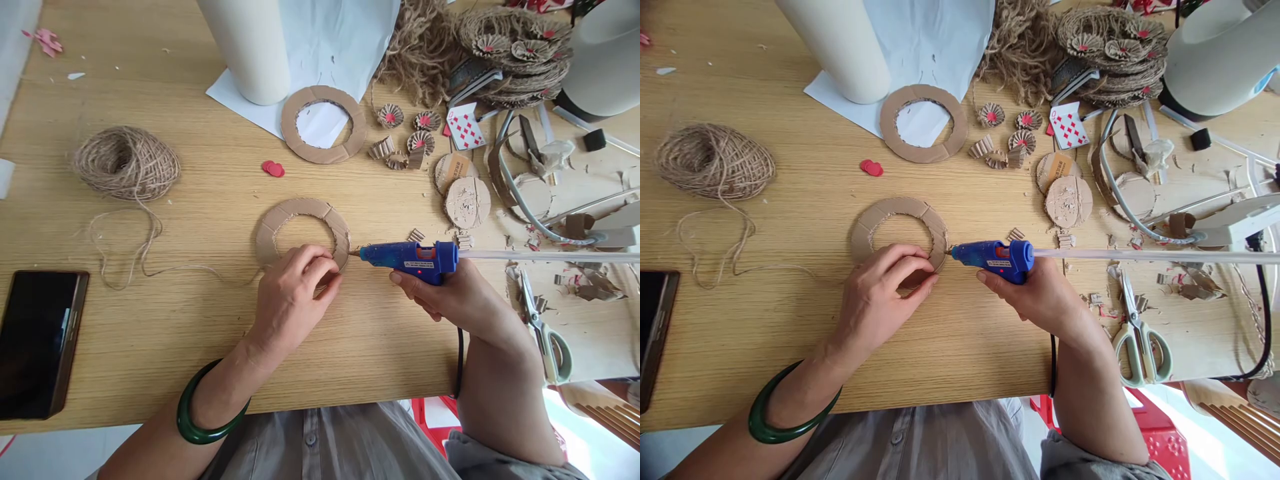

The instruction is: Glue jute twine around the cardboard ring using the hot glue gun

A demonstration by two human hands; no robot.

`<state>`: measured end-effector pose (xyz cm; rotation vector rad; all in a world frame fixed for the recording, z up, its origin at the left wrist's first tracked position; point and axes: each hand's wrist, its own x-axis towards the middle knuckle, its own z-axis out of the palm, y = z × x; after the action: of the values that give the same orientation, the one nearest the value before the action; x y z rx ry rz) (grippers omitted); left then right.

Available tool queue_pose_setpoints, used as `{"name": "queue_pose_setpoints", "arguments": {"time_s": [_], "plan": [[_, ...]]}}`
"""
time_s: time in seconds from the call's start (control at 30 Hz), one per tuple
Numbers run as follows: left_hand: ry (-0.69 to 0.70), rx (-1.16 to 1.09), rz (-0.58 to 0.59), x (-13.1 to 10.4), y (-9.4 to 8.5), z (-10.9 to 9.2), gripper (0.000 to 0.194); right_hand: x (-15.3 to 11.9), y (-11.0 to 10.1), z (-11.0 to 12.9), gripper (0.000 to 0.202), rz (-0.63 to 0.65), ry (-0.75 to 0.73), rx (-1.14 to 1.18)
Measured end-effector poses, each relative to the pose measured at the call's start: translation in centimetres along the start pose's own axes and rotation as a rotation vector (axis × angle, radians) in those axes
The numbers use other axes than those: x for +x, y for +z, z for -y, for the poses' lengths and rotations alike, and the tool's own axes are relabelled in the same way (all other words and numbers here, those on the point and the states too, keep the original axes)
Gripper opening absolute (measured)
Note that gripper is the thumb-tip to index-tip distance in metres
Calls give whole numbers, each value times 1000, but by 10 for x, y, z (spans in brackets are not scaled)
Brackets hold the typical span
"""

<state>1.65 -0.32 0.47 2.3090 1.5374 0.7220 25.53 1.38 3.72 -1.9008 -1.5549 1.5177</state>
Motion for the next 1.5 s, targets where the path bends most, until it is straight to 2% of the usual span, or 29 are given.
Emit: {"name": "queue_pose_setpoints", "arguments": {"time_s": [0.2, 0.33, 0.5, 0.67, 1.0, 1.4, 1.5], "plan": [[-3, -6, -53, -3, 5, 2, 5, 0, 0, 3, 38, -19, 3, 45], [9, -51, -102, -3, 2, 5, 12, 2, 2, 1, 39, -3, -30, 39], [41, 4, -41, -5, -8, 4, 12, 3, 2, -1, 36, 26, -38, 72], [26, 40, -5, -12, -7, 4, 20, 1, 4, 0, 36, 35, -37, 73], [63, 70, -46, -15, -1, 5, 16, 1, 6, 2, 37, 69, -57, -38], [59, 56, -75, -16, 0, 4, 16, -2, 7, 4, 37, 18, -27, -60], [60, 57, -80, -16, 1, 4, 18, -3, 8, 6, 35, 41, -23, -98]]}}
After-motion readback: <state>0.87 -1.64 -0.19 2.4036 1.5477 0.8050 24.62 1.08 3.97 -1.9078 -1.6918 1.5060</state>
